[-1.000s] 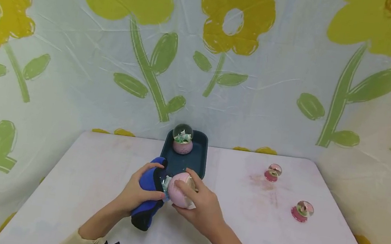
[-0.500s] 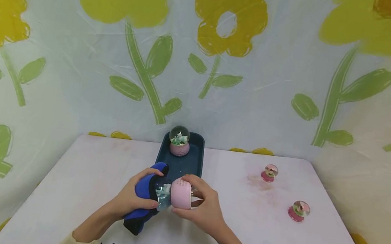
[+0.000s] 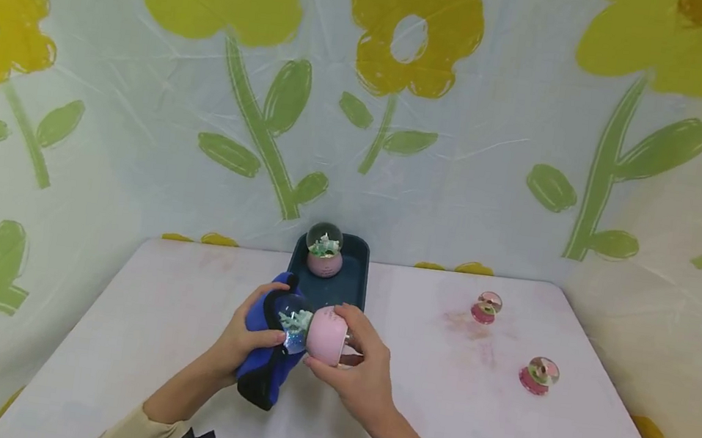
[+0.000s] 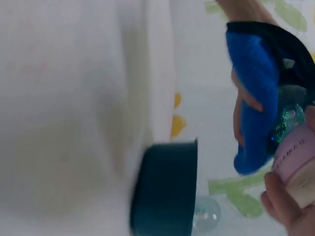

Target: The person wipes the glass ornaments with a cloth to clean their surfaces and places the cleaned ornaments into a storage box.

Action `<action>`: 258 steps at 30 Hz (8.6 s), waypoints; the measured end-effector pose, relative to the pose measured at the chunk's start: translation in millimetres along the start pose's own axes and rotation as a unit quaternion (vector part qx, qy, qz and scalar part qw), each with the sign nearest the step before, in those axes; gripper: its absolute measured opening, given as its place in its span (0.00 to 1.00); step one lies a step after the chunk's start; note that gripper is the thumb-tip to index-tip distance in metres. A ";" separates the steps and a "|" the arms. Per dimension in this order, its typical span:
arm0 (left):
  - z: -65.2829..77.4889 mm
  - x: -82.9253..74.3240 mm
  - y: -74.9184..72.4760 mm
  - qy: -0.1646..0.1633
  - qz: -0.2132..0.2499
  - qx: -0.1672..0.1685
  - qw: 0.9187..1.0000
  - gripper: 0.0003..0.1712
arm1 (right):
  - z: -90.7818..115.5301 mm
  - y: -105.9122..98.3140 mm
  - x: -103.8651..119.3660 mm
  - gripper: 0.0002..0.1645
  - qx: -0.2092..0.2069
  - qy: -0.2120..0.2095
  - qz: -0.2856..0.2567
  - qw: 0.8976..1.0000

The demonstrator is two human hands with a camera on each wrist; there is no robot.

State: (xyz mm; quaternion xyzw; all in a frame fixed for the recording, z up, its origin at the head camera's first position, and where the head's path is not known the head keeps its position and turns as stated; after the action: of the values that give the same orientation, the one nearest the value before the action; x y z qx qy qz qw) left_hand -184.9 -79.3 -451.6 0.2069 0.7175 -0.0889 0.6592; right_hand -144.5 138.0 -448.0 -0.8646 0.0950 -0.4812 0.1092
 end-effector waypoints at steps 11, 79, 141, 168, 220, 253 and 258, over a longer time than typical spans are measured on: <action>0.5 16.0 -4.2 -0.045 -0.046 -0.007 0.998 0.38 | -19.7 -15.9 -3.8 0.45 0.121 -0.236 0.244 0.933; -4.4 15.1 -6.8 0.082 -0.155 0.024 0.984 0.37 | -11.3 -15.0 -13.5 0.54 0.071 -0.117 0.279 0.950; 6.2 7.6 -3.5 0.036 -0.102 0.113 0.988 0.41 | -14.7 -1.7 -1.8 0.41 0.144 -0.262 0.106 0.948; -3.3 9.4 -7.8 0.037 -0.114 0.060 0.991 0.44 | -26.5 -3.1 -9.6 0.47 0.155 -0.216 0.150 0.952; -3.6 30.2 -3.6 0.064 0.014 0.075 0.995 0.46 | -18.7 3.3 1.8 0.43 0.134 -0.065 0.109 0.983; -2.9 35.2 7.0 0.134 -0.128 0.031 0.982 0.52 | -22.1 -9.2 -6.2 0.37 0.121 0.134 -0.017 0.983; -0.8 30.8 13.9 0.066 0.031 0.024 0.997 0.52 | -18.0 -4.1 9.1 0.42 0.085 -0.016 0.020 0.996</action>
State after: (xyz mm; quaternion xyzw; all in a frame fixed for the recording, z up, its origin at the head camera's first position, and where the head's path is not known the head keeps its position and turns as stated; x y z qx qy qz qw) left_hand -181.3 -60.9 -479.8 0.2505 0.7504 -0.0718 0.6075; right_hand -154.9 137.7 -430.2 -0.8577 0.0688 -0.4714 0.1934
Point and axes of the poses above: each hand's wrist, its own z-axis away from the middle knuckle, its own y-axis out of the palm, x = y × z, the point moved 1 cm from there along -z, towards the middle knuckle
